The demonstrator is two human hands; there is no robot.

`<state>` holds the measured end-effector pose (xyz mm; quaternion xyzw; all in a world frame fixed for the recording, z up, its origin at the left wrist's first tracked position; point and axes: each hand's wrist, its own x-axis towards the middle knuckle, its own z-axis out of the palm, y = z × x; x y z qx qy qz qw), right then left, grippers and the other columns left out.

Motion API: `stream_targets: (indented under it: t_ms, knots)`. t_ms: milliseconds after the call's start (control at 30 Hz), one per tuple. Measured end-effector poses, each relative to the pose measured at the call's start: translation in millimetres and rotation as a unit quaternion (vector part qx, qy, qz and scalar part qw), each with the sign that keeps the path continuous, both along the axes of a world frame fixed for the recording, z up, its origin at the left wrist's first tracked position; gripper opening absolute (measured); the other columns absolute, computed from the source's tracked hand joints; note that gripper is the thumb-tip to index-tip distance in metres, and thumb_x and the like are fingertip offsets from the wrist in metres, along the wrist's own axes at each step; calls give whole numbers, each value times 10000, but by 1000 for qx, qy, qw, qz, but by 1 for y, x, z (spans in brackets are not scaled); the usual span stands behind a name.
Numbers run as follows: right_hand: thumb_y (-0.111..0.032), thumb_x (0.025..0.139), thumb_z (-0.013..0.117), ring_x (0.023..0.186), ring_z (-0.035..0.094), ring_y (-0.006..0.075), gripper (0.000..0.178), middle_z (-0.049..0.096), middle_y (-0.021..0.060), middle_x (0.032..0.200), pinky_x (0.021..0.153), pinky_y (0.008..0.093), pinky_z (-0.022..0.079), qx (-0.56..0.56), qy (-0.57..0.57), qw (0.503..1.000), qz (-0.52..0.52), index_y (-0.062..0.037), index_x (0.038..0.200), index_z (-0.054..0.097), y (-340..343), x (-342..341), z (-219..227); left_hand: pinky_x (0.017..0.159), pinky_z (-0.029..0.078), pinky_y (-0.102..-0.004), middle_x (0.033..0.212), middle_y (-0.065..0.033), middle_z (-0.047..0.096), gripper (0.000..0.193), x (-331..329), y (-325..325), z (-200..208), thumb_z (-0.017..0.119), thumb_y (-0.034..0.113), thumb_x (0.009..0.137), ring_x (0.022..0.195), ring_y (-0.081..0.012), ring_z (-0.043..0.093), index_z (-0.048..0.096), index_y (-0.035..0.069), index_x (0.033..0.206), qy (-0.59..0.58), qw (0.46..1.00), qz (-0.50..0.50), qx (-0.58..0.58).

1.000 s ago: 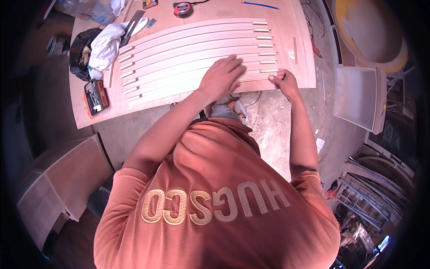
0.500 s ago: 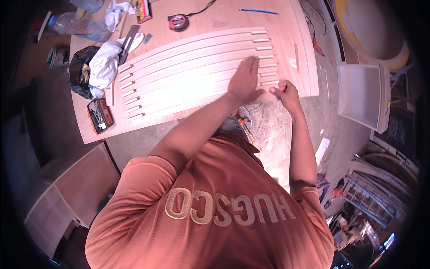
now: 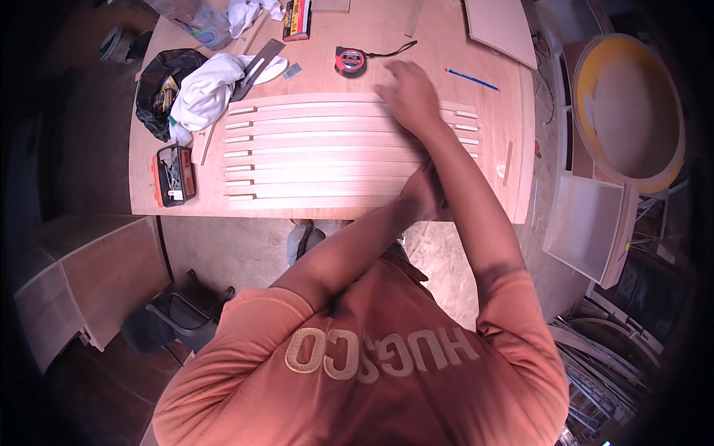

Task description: The person inserts small wooden dowels into pre-drilled holes on several wooden slats by hand and then uses a measuring tape to measure the distance between slats on a larger wooden board.

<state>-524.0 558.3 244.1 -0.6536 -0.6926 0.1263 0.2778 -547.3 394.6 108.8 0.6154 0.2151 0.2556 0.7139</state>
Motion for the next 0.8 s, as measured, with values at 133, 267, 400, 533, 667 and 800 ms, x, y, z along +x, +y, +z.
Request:
stream_targets:
  t_ms: [133, 267, 400, 533, 667, 800]
  knots:
    - [-377, 845, 832, 1302, 576, 377, 713, 632, 186, 1365, 1118, 508, 447, 22, -91, 995, -27, -58, 1433, 585, 59, -26, -48, 1293, 225, -513, 1653, -82, 424, 779, -7, -4, 19, 454, 647, 1022, 1539, -323, 339, 364, 162, 1625, 327, 802, 1, 500]
    - [-438, 813, 829, 1266, 588, 388, 705, 636, 192, 1318, 1114, 515, 432, -19, -129, 991, 11, -47, 1356, 607, 63, -21, -55, 1246, 292, -462, 1572, -110, 475, 676, -16, 2, 42, 456, 573, 1056, 1477, -306, 403, 409, 127, 1562, 228, 886, 30, 402]
    - [-385, 788, 834, 1168, 647, 366, 621, 661, 212, 1179, 1064, 477, 478, 81, 67, 994, 6, 14, 1204, 602, -23, -24, 36, 1198, 358, -411, 1491, -138, 526, 576, -25, 12, 43, 458, 498, 1090, 1415, -290, 467, 453, 93, 1500, 145, 945, 62, 287]
    - [-369, 817, 865, 1027, 692, 260, 749, 647, 181, 1187, 885, 394, 568, 23, 462, 883, 84, -10, 1353, 485, -175, 9, 101, 1182, 364, -428, 1444, -180, 527, 585, -19, 25, 36, 583, 433, 1025, 1369, -329, 480, 480, 40, 1445, 272, 887, 51, 369]
    - [-462, 879, 845, 917, 684, 276, 693, 617, 252, 1145, 788, 348, 585, -15, 812, 583, 26, -23, 1293, 504, -307, -16, 180, 1208, 316, -473, 1490, -247, 459, 872, -13, 17, 73, 757, 472, 866, 1387, -396, 414, 441, -103, 1441, 304, 812, 8, 498]
    - [-509, 871, 853, 768, 686, 243, 747, 644, 301, 1133, 616, 306, 581, 83, 847, 511, 123, 52, 1207, 492, -351, -68, 216, 1187, 334, -514, 1477, -296, 454, 995, -6, 19, 73, 835, 516, 770, 1344, -437, 435, 436, -134, 1408, 307, 810, -19, 499]
